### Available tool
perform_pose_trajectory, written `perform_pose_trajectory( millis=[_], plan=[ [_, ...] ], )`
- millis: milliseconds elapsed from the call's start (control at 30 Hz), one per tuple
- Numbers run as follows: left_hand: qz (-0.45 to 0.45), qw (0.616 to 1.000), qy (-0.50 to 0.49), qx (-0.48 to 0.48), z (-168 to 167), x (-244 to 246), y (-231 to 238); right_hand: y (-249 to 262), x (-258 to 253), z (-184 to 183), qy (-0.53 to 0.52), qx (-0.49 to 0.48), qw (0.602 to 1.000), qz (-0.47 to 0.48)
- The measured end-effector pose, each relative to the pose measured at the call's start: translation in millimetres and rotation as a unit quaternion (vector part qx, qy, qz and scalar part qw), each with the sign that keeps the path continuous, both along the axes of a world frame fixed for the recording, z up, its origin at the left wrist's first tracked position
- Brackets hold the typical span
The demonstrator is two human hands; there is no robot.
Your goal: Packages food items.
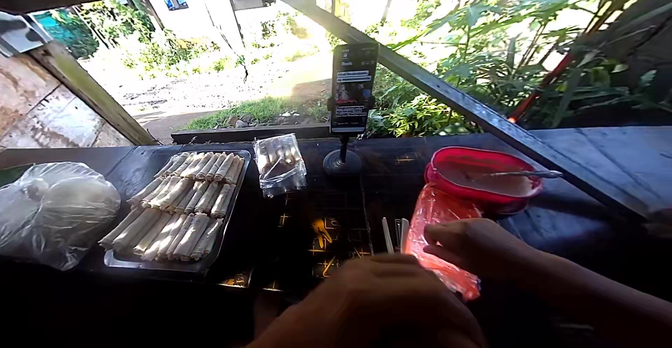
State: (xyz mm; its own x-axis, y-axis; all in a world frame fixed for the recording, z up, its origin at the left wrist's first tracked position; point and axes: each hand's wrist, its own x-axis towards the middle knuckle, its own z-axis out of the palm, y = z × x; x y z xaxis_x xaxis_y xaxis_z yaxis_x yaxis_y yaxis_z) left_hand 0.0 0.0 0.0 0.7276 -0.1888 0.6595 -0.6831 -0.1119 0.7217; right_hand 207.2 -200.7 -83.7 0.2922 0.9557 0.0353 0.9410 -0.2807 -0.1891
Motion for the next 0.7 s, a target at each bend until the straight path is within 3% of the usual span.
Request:
perform_pose_trajectory(
  millis=[100,200,333,467,700],
  plan=[
    [0.152,0.977,0.050,0.143,-55,23,-6,-19,-16,-1,0.036,-0.077,0.994,-0.064],
    [0.151,0.950,0.078,0.263,-111,39,-43,-24,-25,-12,0.028,-0.098,0.989,-0.103],
    [0.202,0.881,-0.016,0.428,-165,68,-87,-23,-25,-22,-0.016,-0.073,0.990,-0.120],
    [0.133,0.877,0.022,0.461,-183,88,-99,-21,-23,-16,-0.007,-0.106,0.986,-0.132],
    [0.216,0.887,-0.007,0.408,-196,92,-98,-20,-19,-15,0.000,-0.144,0.980,-0.138]
  ],
)
